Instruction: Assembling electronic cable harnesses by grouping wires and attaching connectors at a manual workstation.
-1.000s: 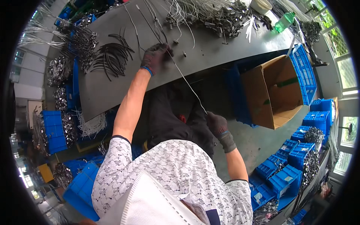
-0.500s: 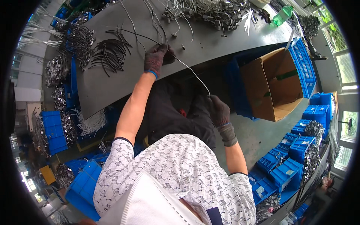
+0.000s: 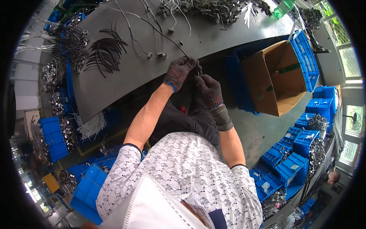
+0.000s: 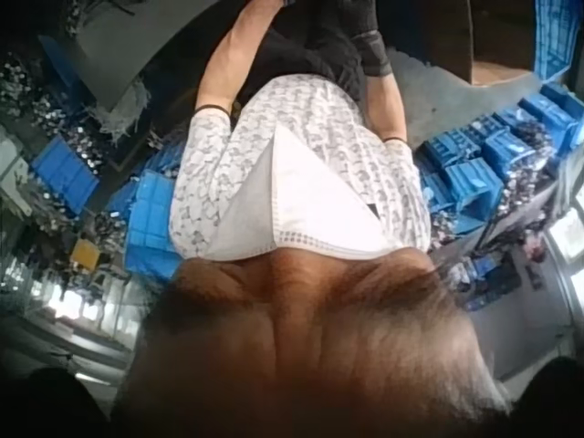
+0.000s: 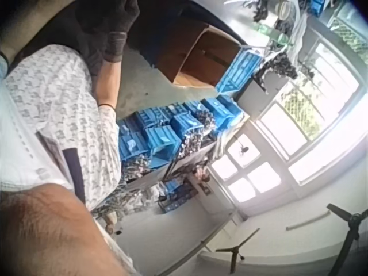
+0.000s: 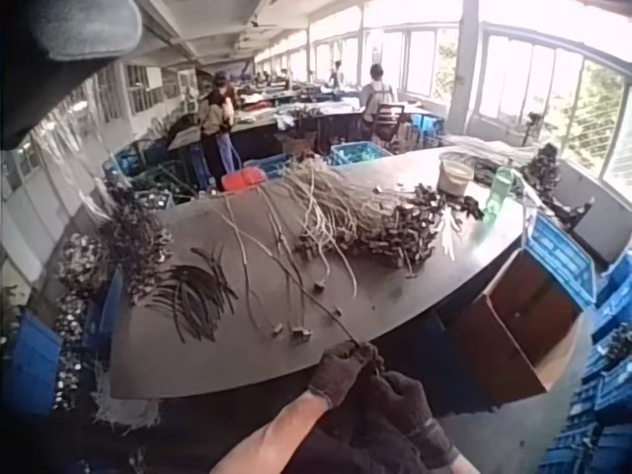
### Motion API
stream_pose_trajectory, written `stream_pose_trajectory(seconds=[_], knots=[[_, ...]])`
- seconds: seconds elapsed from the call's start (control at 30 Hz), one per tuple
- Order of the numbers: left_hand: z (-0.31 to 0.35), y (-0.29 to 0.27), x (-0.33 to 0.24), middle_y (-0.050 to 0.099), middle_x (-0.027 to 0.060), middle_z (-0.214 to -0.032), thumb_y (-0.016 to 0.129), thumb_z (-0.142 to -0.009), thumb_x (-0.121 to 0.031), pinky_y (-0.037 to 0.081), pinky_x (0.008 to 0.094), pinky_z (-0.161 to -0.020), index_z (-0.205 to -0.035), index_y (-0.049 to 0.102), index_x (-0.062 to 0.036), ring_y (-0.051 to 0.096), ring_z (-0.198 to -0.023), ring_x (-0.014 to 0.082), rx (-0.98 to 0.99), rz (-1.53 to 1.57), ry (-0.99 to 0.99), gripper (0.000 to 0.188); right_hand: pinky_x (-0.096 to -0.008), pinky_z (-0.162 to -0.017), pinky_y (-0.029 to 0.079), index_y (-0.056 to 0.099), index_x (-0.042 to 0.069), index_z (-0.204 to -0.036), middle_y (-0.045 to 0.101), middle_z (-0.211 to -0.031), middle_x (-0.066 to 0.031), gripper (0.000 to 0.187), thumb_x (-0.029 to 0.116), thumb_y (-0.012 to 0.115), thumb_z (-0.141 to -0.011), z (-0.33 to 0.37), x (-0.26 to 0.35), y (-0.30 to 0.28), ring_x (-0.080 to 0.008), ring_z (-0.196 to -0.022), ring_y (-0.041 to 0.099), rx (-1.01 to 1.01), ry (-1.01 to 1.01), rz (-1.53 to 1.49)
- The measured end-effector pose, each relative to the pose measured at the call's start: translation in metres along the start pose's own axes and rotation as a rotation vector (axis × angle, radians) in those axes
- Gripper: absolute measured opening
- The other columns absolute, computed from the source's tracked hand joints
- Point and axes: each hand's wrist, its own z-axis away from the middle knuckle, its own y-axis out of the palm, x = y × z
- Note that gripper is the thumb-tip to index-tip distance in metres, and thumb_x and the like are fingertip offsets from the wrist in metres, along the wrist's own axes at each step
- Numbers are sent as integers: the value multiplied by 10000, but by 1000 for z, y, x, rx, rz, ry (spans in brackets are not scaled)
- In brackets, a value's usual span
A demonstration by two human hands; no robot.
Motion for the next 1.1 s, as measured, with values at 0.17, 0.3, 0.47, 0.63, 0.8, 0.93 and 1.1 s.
stream_pose_trajectory(seconds=[0.17,0.3,0.47,0.63,0.8,0.93,1.1], knots=[[0,-3,7,715,80,-850,637,-989,-227,535,298,-765,-996,678,25,670,-792,155,-160,-52,-71,256,-282,-665,489,703,-17,-961,684,-810,-45,231,207,647,-960,0,-10,9,-106,-749,597,-107,-36,126],[5,-8,9,719,81,-850,642,-986,-229,534,301,-783,-984,694,26,670,-787,150,-157,-56,20,260,-279,-657,494,715,-3,-962,694,-825,-63,212,200,651,-959,-1,-39,-5,-139,-735,620,22,166,-152],[1,-17,-20,724,65,-912,650,-980,-217,514,280,-835,-1000,701,22,649,-873,128,-61,-45,-4,246,-257,-684,507,574,7,-1269,703,-953,-77,317,170,577,-998,0,-56,-19,-155,-761,635,82,301,-424],[12,-5,2,719,54,-966,648,-980,-208,503,273,-849,-1060,694,12,633,-909,116,37,-124,62,238,-314,-750,557,499,-9,-1294,679,-1092,-98,461,362,478,-1021,-22,-45,8,-211,-857,675,-84,423,-929],[30,2,13,709,35,-994,640,-984,-190,500,260,-843,-1113,684,6,626,-898,102,65,-65,86,239,-344,-1062,448,270,-30,-1449,563,-1336,-168,603,202,572,-981,-34,-76,18,-240,-1202,577,166,395,-1488],[38,6,13,700,17,-967,631,-992,-193,495,246,-829,-1153,670,6,613,-881,87,-56,-40,210,259,-354,-935,500,490,-1,-1290,627,-1218,-160,458,340,510,-984,-47,-76,45,-243,-1105,620,91,233,-1337],[21,-44,11,699,22,-939,635,-988,-208,493,250,-795,-1129,690,11,612,-846,85,-201,-39,119,267,-346,-749,550,623,12,-1154,688,-1069,-123,449,412,464,-1024,-66,-33,76,-225,-882,679,-295,390,-1018]])
